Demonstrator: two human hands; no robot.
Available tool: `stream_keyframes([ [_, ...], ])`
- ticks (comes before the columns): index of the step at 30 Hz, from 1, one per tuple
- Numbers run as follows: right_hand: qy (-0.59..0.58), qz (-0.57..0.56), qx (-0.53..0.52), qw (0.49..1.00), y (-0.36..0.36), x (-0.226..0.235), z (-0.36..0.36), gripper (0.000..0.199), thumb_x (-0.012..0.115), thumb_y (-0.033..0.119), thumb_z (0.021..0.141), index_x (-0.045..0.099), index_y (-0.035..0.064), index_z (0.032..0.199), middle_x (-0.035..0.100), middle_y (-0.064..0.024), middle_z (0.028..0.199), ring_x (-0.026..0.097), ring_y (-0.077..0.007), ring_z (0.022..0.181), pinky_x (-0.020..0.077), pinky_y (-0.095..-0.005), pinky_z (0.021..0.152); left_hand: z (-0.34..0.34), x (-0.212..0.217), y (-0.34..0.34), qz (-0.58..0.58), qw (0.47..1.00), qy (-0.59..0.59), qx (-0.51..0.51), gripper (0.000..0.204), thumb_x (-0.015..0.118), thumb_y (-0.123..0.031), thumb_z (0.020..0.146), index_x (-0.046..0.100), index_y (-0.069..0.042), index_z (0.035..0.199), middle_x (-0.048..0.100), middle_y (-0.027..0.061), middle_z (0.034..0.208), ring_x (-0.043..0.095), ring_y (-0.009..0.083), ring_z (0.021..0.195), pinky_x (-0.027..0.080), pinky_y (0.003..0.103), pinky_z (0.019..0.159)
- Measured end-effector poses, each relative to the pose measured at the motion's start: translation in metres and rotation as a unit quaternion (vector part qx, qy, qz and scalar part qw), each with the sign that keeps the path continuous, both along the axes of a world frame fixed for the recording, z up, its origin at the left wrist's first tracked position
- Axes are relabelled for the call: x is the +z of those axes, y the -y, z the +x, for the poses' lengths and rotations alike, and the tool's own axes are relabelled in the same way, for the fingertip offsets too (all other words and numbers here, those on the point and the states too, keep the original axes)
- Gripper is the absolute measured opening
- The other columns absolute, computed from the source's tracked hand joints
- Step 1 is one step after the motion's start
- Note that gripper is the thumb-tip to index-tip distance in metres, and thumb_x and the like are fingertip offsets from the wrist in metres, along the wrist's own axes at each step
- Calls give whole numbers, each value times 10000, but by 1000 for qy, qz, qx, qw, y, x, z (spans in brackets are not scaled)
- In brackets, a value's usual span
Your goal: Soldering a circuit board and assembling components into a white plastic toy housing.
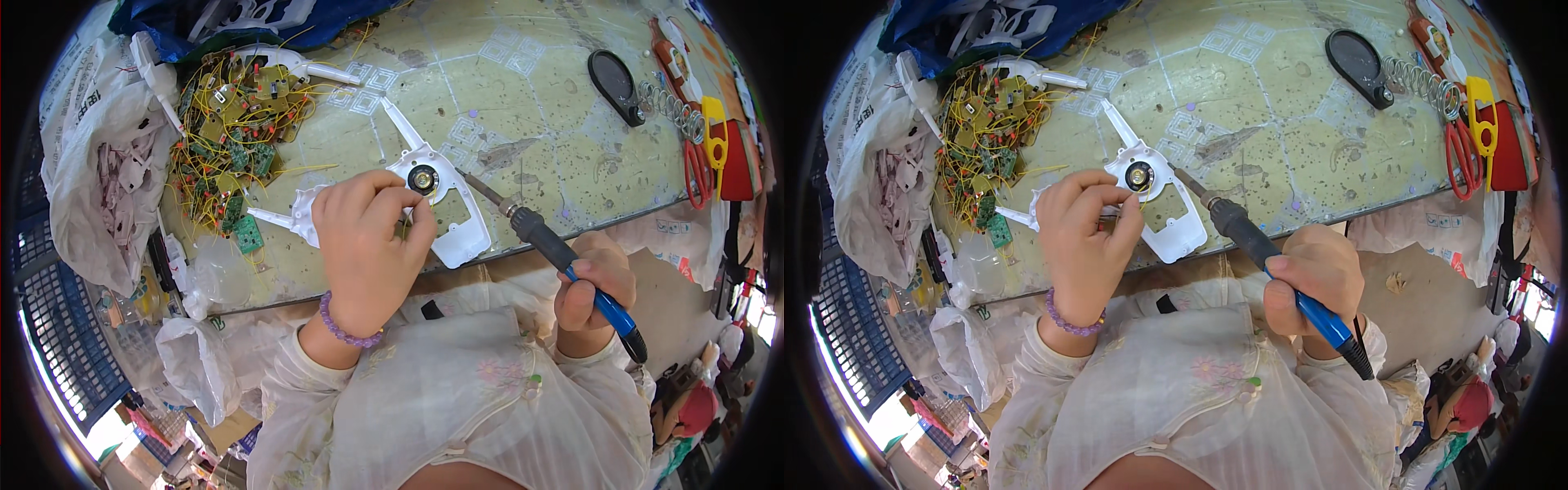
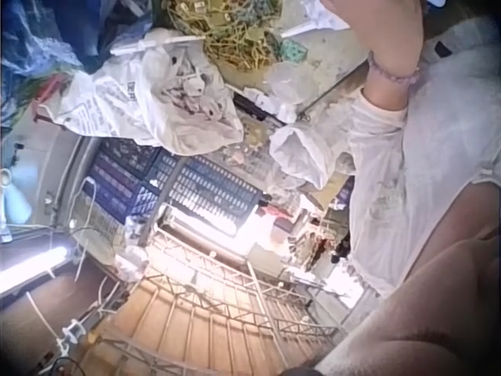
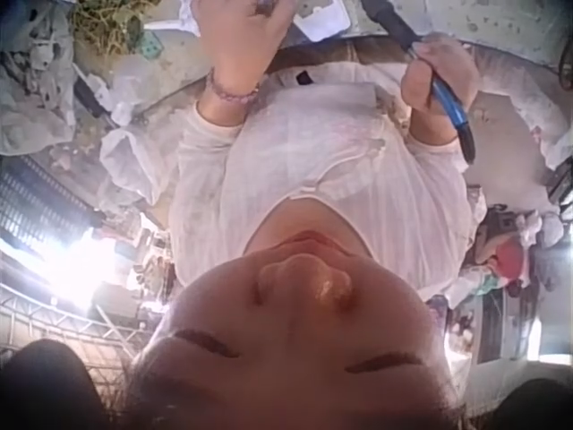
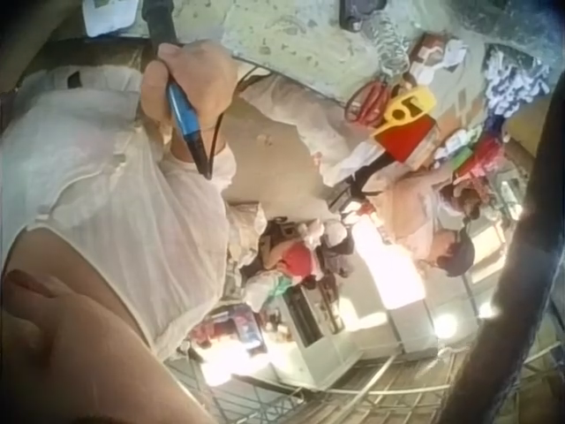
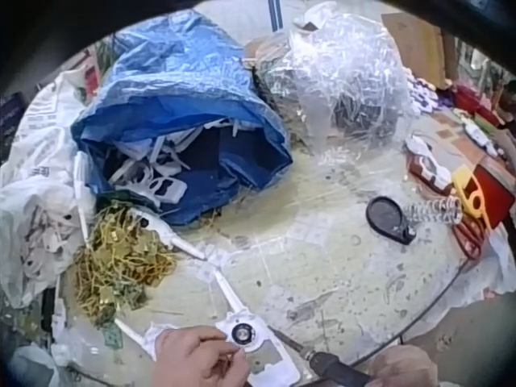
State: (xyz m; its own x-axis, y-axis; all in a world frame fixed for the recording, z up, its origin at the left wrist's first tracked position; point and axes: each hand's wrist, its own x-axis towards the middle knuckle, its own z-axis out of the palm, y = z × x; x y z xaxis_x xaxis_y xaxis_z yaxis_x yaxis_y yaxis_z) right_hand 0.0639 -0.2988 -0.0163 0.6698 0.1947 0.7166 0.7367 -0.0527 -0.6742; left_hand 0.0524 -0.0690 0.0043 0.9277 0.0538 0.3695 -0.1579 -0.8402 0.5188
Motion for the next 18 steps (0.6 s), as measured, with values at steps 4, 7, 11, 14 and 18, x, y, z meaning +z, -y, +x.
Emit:
stream_keyframes([
  [4, -7, -9, 2, 1000, 0, 1, -1, 187, 649, 135, 835, 564, 25, 961, 555, -50, 606, 477, -177, 440, 365, -290, 422, 8, -4, 6, 57, 998, 8, 4, 140, 692, -62, 644, 583, -80, 730, 582, 45, 877, 545, 236, 822, 366, 370, 761],
  [7, -11, -32, 4, 999, -2, 5, -1, 186, 657, 151, 834, 571, 39, 955, 560, -52, 614, 496, -192, 464, 373, -303, 434, 9, -4, 9, 73, 997, -6, 12, 140, 675, -61, 645, 557, -76, 719, 566, 51, 850, 533, 242, 793, 360, 369, 741],
  [11, -20, -34, 14, 999, -2, 5, -1, 182, 659, 148, 829, 574, 45, 953, 561, -54, 616, 503, -205, 478, 376, -316, 443, 13, -6, 11, 92, 996, -8, 7, 130, 661, -62, 648, 548, -70, 713, 546, 59, 818, 519, 247, 761, 355, 373, 722],
  [14, -28, -45, 22, 998, -1, 7, 0, 176, 659, 145, 826, 577, 47, 948, 562, -54, 616, 503, -210, 475, 373, -322, 446, 14, -7, 13, 91, 996, -15, 1, 126, 658, -66, 651, 547, -71, 711, 544, 62, 812, 518, 248, 758, 354, 373, 720],
  [18, -39, -56, 36, 997, -4, 8, 1, 177, 662, 136, 817, 580, 49, 946, 560, -51, 610, 503, -211, 474, 377, -326, 452, 14, -6, 12, 88, 996, -22, 3, 129, 659, -69, 651, 543, -74, 707, 541, 61, 807, 519, 247, 759, 353, 374, 720],
])
